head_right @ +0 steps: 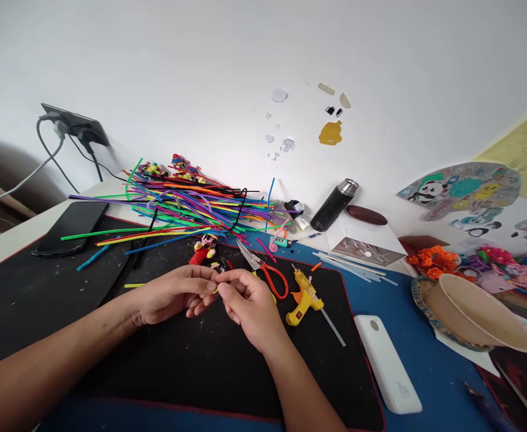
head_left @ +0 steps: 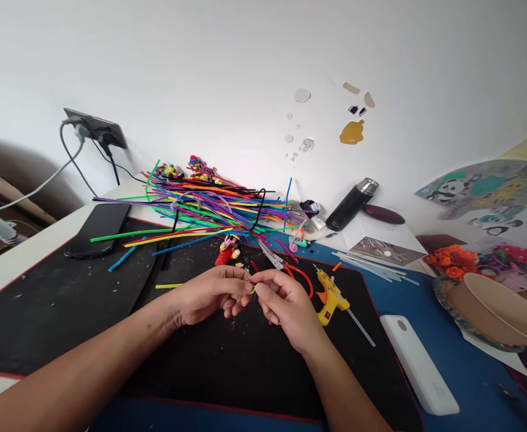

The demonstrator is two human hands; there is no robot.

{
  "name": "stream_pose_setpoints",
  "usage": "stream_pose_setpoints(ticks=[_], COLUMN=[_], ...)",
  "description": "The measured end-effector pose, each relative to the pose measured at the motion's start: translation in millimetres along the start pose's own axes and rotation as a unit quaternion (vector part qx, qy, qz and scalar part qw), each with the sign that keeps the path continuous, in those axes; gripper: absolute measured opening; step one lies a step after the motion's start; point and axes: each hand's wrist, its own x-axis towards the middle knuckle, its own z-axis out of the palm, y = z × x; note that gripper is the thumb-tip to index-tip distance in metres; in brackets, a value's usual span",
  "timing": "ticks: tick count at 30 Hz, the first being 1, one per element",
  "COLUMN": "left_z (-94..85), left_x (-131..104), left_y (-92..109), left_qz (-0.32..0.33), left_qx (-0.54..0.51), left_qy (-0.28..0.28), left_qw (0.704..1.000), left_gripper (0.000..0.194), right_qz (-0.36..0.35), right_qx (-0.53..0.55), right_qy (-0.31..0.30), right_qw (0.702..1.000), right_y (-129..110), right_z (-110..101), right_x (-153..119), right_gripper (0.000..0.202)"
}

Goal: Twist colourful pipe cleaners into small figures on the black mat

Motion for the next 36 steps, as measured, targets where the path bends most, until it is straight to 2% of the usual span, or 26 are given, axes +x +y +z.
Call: stream_pose_setpoints(ticks=[5, 10, 17, 36], left_z=[2.9, 3.8, 1.1, 1.5], left_x=[0.3, 0.7, -0.8, -1.2], left_y=[1.9, 3.3, 5.5, 4.7], left_qz=[0.0, -0.009, -0.008, -0.014], left_qx=[-0.023, -0.025, -0.005, -0.019], left_qy=[0.013, 0.016, 0.023, 0.015], left_qw=[1.0, 1.0, 1.0, 1.0], left_gripper=[0.03, 0.027, 0.029, 0.037], right_qz=[-0.027, -0.072, -0.096, -0.119], right_qx=[-0.065, -0.159, -0.218, -0.227], right_qy=[0.023, 0.069, 0.087, 0.095], right_qw=[0.997, 0.982, 0.967, 0.962], right_y=[1.8, 2.3, 2.3, -1.4], right_z=[-0.2, 2.3, 4.8, 7.4], right_x=[0.2, -1.8, -4.0, -5.5], right_gripper=[0.034, 0.027, 0.022, 0.02])
